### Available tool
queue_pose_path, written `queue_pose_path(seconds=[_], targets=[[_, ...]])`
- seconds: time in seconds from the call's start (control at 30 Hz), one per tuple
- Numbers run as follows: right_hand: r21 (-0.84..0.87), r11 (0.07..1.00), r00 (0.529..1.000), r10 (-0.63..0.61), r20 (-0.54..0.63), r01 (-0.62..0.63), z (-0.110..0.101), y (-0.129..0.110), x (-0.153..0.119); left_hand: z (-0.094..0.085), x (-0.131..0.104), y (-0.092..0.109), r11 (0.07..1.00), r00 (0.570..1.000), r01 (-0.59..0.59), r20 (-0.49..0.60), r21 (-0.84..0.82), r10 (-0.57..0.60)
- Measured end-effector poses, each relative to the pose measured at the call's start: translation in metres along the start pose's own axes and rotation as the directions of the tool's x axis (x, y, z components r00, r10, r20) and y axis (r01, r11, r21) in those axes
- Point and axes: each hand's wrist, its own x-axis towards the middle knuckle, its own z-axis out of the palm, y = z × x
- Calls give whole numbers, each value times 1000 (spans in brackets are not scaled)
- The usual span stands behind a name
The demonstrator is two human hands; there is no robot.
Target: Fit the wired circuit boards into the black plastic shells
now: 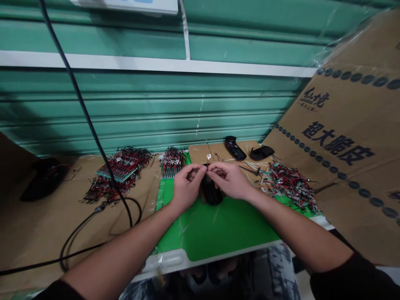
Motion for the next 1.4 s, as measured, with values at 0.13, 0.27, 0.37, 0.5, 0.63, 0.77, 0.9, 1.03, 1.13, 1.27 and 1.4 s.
queue_pose_path(seconds=[0.13, 0.27, 0.37, 0.5, 0.63, 0.77, 0.9, 1.03, 1.13, 1.27, 1.4], targets=[[-58, 998, 998, -27, 63, 31, 2, 3, -2, -1, 0, -1, 1000, 1000, 10, 7, 19, -10], [-80, 996, 997, -26, 71, 32, 2, 6, -1, -1, 0, -2, 999, 1000, 16, 16, 29, -16], [-75, 997, 998, -17, 65, 22, 1, 6, -1, -1, 0, -2, 1000, 1000, 4, 14, 21, -5], [-36, 999, 997, 14, 81, -11, 1, 5, 0, -1, 0, -1, 1000, 1000, 1, 21, 13, -1], [8, 999, 997, 33, 67, -34, 1, 5, 0, -1, 0, 1, 999, 999, 35, 13, -6, -35], [106, 991, 997, 79, 23, -81, 0, 8, 3, -1, 3, 1, 995, 996, 82, -12, -58, -83], [271, 954, 991, 131, 5, -127, -2, 14, 8, -3, 5, 2, 992, 995, 100, 2, -80, -100], [395, 910, 988, 150, -37, -123, -4, 16, 12, -4, 2, 4, 993, 994, 96, 53, -64, -93], [430, 897, 985, 149, -86, -98, -5, 15, 13, -4, -2, 5, 993, 991, 93, 98, -74, -86], [401, 912, 991, 120, -57, -87, -6, 13, 11, -4, -3, 7, 996, 994, 56, 101, -64, -49], [309, 947, 996, 74, 42, -83, -4, 12, 7, -3, 1, 9, 995, 998, 60, 32, -84, -58]])
